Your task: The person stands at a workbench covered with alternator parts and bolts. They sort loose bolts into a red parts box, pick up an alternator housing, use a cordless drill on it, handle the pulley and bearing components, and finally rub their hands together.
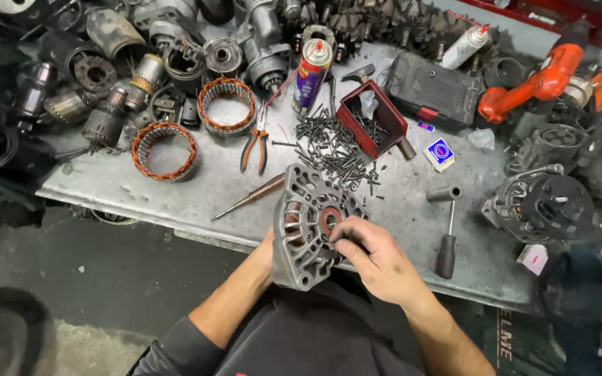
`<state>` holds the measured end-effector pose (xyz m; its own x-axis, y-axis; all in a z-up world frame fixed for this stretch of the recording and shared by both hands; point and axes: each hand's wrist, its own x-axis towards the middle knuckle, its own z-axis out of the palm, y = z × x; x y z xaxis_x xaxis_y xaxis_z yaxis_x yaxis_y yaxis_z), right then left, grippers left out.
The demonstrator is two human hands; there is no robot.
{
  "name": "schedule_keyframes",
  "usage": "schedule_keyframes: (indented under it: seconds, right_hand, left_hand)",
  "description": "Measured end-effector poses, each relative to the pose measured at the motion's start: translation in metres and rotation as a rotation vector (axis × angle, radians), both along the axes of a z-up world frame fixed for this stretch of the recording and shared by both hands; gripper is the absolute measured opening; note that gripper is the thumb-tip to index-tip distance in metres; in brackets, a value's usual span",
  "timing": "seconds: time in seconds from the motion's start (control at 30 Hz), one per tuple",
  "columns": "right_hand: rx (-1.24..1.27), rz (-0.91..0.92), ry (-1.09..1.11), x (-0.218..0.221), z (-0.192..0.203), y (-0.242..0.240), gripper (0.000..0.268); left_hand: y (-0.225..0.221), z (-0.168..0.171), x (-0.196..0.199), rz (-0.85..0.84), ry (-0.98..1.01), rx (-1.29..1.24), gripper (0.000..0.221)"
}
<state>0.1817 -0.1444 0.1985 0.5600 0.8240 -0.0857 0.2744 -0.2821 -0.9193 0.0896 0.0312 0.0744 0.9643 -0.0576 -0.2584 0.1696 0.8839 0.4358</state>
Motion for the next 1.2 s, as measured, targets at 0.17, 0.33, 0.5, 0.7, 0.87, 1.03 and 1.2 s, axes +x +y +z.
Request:
schedule_keyframes:
  seconds: [0.17,0.33,0.5,0.7,0.87,1.03,1.2]
  right_hand:
    - [-0.068,-0.016,-0.018,-0.002,0.009,-0.002,0.012]
    - [-0.113,0.002,-0.058,-0.007,0.021,0.004,0.014]
    - [-0.060,0.036,-0.204,-0.017,0.024,0.010,0.020]
    - [-0.166,0.117,-0.137,-0.030,0.027,0.011,0.022]
    - [-0.122,0.158,-0.174,-0.036,0.028,0.017,0.020]
    - [-0.138,0.119,-0.079,-0.028,-0.008,0.029,0.019]
    - [-0.128,-0.293,-0.189,0.047,-0.103,0.077,0.025]
  left_hand:
    - [0.000,-0.005,0.000,-0.015,-0.003,0.022,0.048]
    - [-0.004,-0.005,-0.009,-0.044,-0.037,0.040,0.046]
    - [-0.009,-0.018,-0.026,-0.044,0.016,-0.071,0.042]
    - [-0.017,-0.047,-0.050,-0.259,0.211,-0.267,0.031]
    - [-0.012,-0.044,-0.061,-0.277,0.245,-0.218,0.025]
    - [-0.003,-0.027,-0.076,-0.198,0.204,-0.138,0.027]
    - [0.004,-0.037,-0.084,-0.055,0.254,-0.210,0.034]
